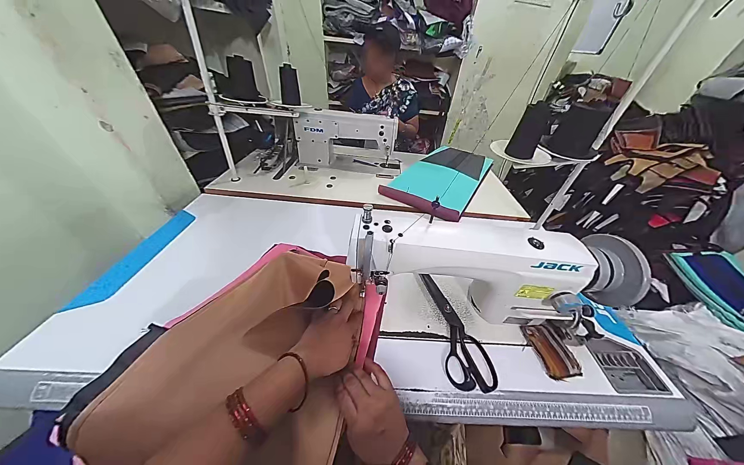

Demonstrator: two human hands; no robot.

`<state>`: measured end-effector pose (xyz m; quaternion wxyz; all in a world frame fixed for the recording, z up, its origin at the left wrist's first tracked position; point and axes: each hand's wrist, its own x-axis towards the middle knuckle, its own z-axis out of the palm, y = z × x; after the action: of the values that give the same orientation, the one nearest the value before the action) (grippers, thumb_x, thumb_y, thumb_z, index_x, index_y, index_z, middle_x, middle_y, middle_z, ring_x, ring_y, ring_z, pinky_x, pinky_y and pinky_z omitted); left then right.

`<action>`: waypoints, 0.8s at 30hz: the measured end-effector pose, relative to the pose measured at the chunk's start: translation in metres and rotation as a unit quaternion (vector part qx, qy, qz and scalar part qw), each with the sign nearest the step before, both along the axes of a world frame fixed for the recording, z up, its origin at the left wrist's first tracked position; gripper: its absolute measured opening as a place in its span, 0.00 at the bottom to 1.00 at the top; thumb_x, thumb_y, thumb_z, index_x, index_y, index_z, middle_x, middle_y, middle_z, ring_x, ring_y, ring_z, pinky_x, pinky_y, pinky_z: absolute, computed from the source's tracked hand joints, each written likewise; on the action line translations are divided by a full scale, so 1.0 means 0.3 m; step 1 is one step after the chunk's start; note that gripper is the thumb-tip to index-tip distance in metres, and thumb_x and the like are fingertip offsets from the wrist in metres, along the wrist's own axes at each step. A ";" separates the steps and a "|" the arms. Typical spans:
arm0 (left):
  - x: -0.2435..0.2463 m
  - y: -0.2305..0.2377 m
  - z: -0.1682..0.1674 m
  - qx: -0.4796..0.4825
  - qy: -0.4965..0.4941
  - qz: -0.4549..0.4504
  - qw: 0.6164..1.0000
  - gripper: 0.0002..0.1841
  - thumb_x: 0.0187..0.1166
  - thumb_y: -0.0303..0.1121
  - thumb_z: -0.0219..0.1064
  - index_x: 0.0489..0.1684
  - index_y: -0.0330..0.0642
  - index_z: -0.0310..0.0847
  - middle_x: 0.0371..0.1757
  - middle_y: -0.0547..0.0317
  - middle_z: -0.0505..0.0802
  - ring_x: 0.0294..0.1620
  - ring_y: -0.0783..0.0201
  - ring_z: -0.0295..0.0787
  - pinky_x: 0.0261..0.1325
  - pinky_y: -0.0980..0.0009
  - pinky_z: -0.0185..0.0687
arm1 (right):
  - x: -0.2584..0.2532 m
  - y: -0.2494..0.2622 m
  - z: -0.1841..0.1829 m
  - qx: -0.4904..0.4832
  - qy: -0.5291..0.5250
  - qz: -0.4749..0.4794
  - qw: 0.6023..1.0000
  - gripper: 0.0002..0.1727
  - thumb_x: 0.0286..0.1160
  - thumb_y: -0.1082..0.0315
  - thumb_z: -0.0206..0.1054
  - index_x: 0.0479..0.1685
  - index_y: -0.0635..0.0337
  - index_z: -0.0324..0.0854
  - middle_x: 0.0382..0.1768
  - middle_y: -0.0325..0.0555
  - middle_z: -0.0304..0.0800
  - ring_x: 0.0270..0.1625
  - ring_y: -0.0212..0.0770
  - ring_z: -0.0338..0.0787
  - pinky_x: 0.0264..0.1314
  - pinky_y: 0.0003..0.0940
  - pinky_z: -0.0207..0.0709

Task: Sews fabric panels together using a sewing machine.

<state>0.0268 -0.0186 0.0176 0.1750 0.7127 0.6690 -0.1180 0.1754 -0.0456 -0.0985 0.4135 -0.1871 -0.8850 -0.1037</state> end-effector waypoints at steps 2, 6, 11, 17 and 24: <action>0.002 0.013 0.002 0.008 0.002 0.009 1.000 0.28 0.89 0.39 0.54 0.89 0.42 0.63 0.93 0.36 0.56 0.93 0.35 0.49 0.87 0.36 0.49 | 0.002 0.015 0.000 -0.017 0.000 -0.005 1.000 0.12 0.70 0.73 0.61 0.32 0.51 0.91 0.40 0.37 0.98 0.50 0.39 0.96 0.65 0.42 0.84; 0.006 0.064 -0.004 0.019 -0.004 0.025 0.999 0.27 0.88 0.36 0.57 0.87 0.40 0.66 0.91 0.38 0.61 0.93 0.37 0.51 0.87 0.36 0.50 | -0.002 0.046 0.004 -0.068 -0.001 -0.012 0.998 0.12 0.65 0.76 0.64 0.35 0.56 0.94 0.43 0.41 0.99 0.52 0.44 0.98 0.65 0.49 0.86; 0.015 0.045 0.005 0.039 -0.001 0.017 0.999 0.20 0.87 0.28 0.56 0.75 0.34 0.78 0.85 0.41 0.73 0.83 0.37 0.70 0.80 0.40 0.68 | -0.013 0.089 0.019 -0.112 -0.016 -0.025 0.993 0.11 0.62 0.78 0.66 0.35 0.58 0.94 0.45 0.43 0.99 0.55 0.45 0.98 0.67 0.54 0.85; 0.012 0.068 0.013 -0.001 0.027 0.021 0.999 0.24 0.87 0.28 0.54 0.82 0.39 0.72 0.89 0.44 0.68 0.88 0.38 0.64 0.80 0.37 0.65 | -0.017 0.139 0.070 -0.221 -0.063 -0.024 0.973 0.12 0.65 0.81 0.67 0.41 0.63 0.94 0.50 0.50 0.98 0.60 0.51 0.96 0.75 0.61 0.77; 0.006 0.098 0.020 -0.028 0.044 0.025 0.998 0.23 0.84 0.28 0.59 0.78 0.39 0.77 0.86 0.40 0.71 0.82 0.35 0.70 0.79 0.42 0.71 | -0.029 0.202 0.118 -0.325 -0.114 -0.026 0.939 0.16 0.73 0.82 0.61 0.52 0.65 0.92 0.60 0.53 0.95 0.70 0.53 0.91 0.86 0.64 0.64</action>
<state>0.0286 0.0106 0.0235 0.1676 0.6850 0.6899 -0.1636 0.1666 0.0149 -0.0631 0.2237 -0.3212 -0.9066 0.1576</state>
